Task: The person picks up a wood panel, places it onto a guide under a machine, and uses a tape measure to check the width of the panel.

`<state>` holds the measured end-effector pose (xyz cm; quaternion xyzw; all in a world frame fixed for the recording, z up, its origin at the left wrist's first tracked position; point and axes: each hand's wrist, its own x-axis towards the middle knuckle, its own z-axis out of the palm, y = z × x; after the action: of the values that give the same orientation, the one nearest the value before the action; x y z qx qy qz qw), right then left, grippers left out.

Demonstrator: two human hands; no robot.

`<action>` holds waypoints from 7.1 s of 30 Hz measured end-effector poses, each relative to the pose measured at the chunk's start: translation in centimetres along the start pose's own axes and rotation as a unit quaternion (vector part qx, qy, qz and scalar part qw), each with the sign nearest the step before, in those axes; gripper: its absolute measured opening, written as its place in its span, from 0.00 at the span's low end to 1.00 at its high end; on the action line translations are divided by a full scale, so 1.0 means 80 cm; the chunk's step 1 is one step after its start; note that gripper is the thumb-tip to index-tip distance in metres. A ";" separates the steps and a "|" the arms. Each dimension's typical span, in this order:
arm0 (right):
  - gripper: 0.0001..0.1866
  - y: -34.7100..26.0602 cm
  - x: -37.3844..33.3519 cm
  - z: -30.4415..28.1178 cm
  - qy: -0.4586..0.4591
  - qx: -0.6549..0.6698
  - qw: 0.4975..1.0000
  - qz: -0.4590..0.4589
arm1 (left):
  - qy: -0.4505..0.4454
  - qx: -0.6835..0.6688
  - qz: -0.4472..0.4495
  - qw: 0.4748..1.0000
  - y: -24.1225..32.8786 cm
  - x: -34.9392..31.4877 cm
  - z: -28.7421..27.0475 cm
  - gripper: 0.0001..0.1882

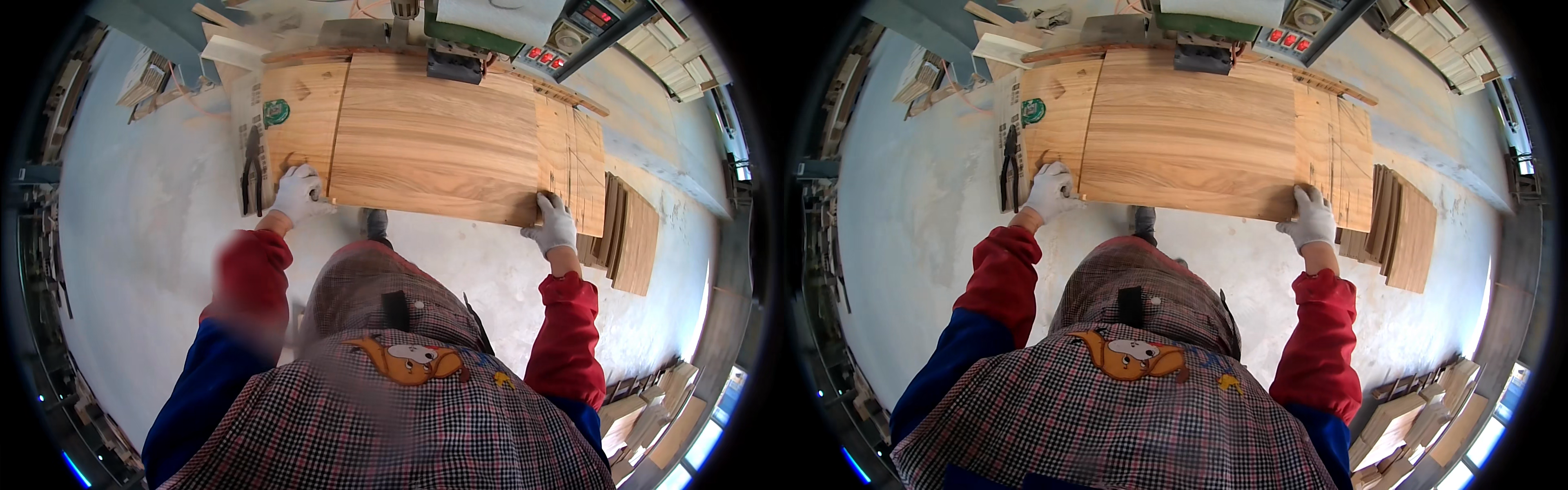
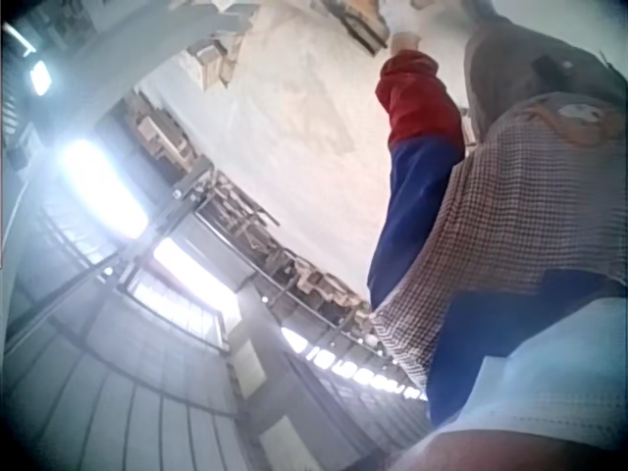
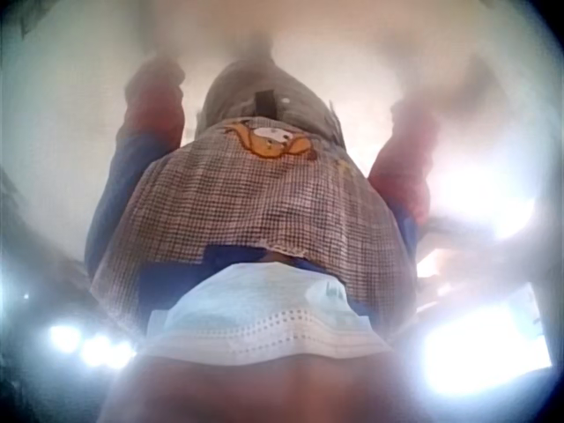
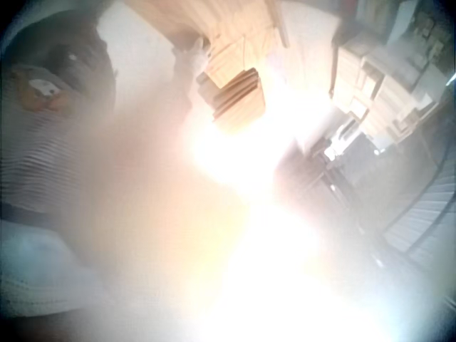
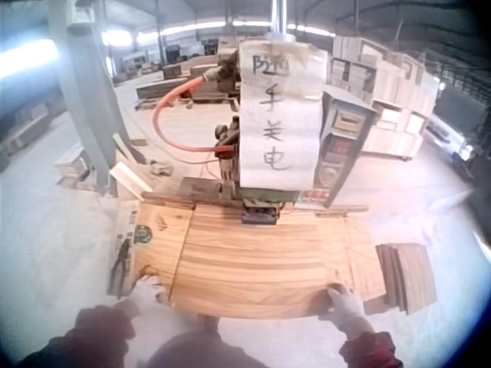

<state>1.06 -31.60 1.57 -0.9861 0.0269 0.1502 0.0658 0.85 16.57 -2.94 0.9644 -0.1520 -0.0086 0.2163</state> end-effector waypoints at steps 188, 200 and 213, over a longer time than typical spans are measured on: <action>0.12 0.302 -0.056 -0.034 -0.007 0.176 0.982 0.070 | -0.031 -0.158 -0.232 0.959 0.271 0.211 0.111 0.09; 0.18 0.385 0.032 -0.062 -0.002 0.140 0.981 0.131 | 0.078 -0.034 -0.232 0.969 0.393 0.257 0.188 0.11; 0.15 0.362 0.177 -0.119 0.038 0.067 0.995 0.063 | 0.010 -0.103 -0.338 0.935 0.368 0.356 0.188 0.14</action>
<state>15.26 -62.05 2.83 -0.9809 0.1013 0.1140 0.1207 18.28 -23.40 -2.79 0.9313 0.1869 -0.0876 0.3000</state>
